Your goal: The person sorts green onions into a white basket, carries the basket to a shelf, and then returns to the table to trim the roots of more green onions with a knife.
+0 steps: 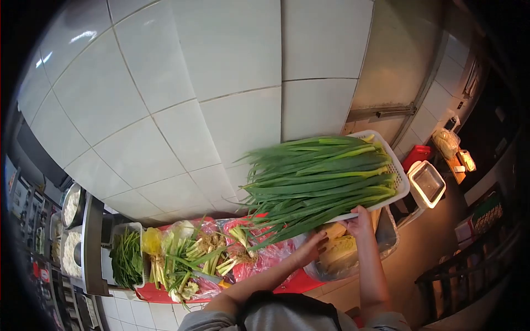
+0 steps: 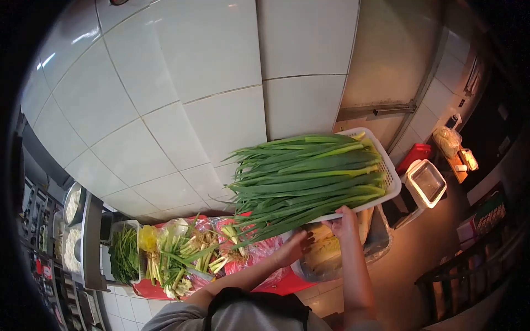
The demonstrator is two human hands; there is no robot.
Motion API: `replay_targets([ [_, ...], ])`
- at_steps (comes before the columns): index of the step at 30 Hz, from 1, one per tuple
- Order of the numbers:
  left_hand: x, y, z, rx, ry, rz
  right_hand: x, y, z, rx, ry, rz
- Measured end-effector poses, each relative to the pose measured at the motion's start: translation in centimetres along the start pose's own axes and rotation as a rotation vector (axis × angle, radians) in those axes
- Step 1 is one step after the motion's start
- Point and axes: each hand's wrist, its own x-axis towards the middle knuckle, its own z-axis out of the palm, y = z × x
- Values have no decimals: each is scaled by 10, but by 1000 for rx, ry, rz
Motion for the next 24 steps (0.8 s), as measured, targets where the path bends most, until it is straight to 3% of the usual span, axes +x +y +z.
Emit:
replay_targets([
  [3,6,16,14,-157,129,36,-25,2,-11,37,-21,31],
  [5,18,1,8,150,79,349,-51,9,-1,63,-82,22],
  [7,-2,24,34,-238,65,239,-63,19,-2,105,-122,33],
  [12,-53,63,15,-120,49,74,-110,70,23,248,-207,43],
  [14,-85,85,15,-205,59,-24,-128,92,33,268,-231,70],
  [17,-109,105,-9,-130,88,-60,-130,134,23,136,-242,162],
  [20,-121,124,-40,-98,191,-56,-165,133,39,-246,-355,224],
  [21,-124,131,-45,-67,231,-63,-181,112,44,-475,-519,315],
  [24,-128,158,-53,105,316,-77,-190,30,60,-1061,-1189,76],
])
